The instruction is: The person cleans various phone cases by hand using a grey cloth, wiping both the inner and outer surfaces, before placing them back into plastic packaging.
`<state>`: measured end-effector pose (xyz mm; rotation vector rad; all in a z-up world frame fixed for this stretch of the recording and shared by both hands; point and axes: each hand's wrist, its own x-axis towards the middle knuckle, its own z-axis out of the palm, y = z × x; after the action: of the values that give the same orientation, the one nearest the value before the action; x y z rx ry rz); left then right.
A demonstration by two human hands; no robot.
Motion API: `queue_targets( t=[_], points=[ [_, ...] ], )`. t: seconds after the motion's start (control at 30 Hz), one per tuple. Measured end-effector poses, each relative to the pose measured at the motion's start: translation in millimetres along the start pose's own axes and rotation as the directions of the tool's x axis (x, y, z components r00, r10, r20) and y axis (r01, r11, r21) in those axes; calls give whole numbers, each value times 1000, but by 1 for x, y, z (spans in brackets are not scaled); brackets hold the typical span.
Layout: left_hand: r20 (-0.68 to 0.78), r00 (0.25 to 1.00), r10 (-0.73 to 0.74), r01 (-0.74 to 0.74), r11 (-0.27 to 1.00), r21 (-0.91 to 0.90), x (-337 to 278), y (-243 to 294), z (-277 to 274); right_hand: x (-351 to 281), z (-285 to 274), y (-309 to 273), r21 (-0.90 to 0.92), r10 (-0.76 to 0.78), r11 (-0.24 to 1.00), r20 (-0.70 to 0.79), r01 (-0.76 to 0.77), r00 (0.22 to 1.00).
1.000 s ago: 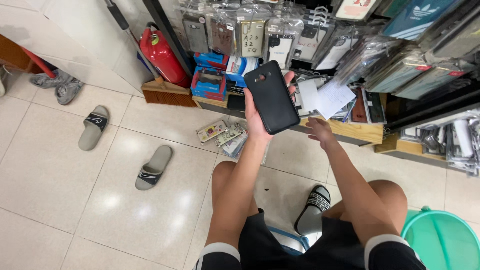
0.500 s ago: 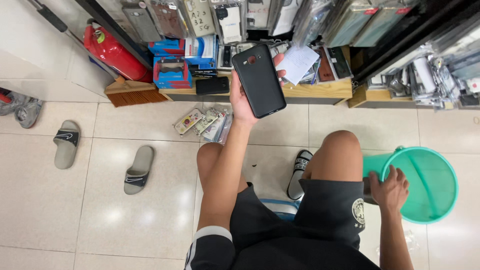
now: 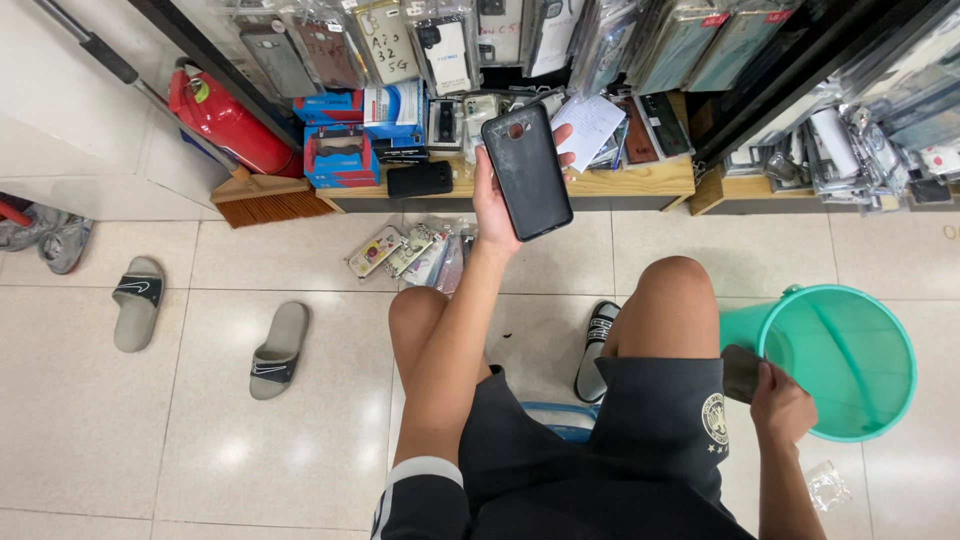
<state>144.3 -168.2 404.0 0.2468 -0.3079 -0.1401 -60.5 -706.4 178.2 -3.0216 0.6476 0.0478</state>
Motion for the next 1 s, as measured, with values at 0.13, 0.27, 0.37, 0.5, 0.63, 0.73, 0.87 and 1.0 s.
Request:
queue_targets(
  t=[0.13, 0.27, 0.37, 0.5, 0.63, 0.73, 0.87, 1.0],
  points=[
    [-21, 1000, 3, -4, 1000, -23, -5, -2, 3, 4, 6, 27, -39, -39, 999, -453, 24, 891],
    [0, 1000, -30, 30, 998, -62, -9, -7, 2, 12, -16, 4, 86, -21, 995, -239, 43, 971],
    [-3, 999, -43, 43, 999, 2, -9, -6, 6, 4, -4, -18, 56, 26, 998, 141, -34, 990],
    [8, 1000, 19, -18, 999, -34, -4, -6, 4, 18, 36, 10, 65, 3, 998, -55, 1, 998],
    [-32, 999, 5, -6, 999, -42, -7, -18, 14, 3, 27, 37, 36, -115, 993, -33, 116, 993],
    [-23, 999, 30, -30, 1000, -7, -1, -26, 25, 11, 15, 35, 44, -106, 991, -313, 126, 944],
    [-31, 1000, 2, -3, 1000, -29, 1, -35, 30, 51, -71, -3, 545, 81, 728, -670, 415, 738],
    [7, 999, -40, 40, 999, 3, 8, -22, 34, 91, -205, -98, 923, 221, 159, -378, 350, 899]
  ],
)
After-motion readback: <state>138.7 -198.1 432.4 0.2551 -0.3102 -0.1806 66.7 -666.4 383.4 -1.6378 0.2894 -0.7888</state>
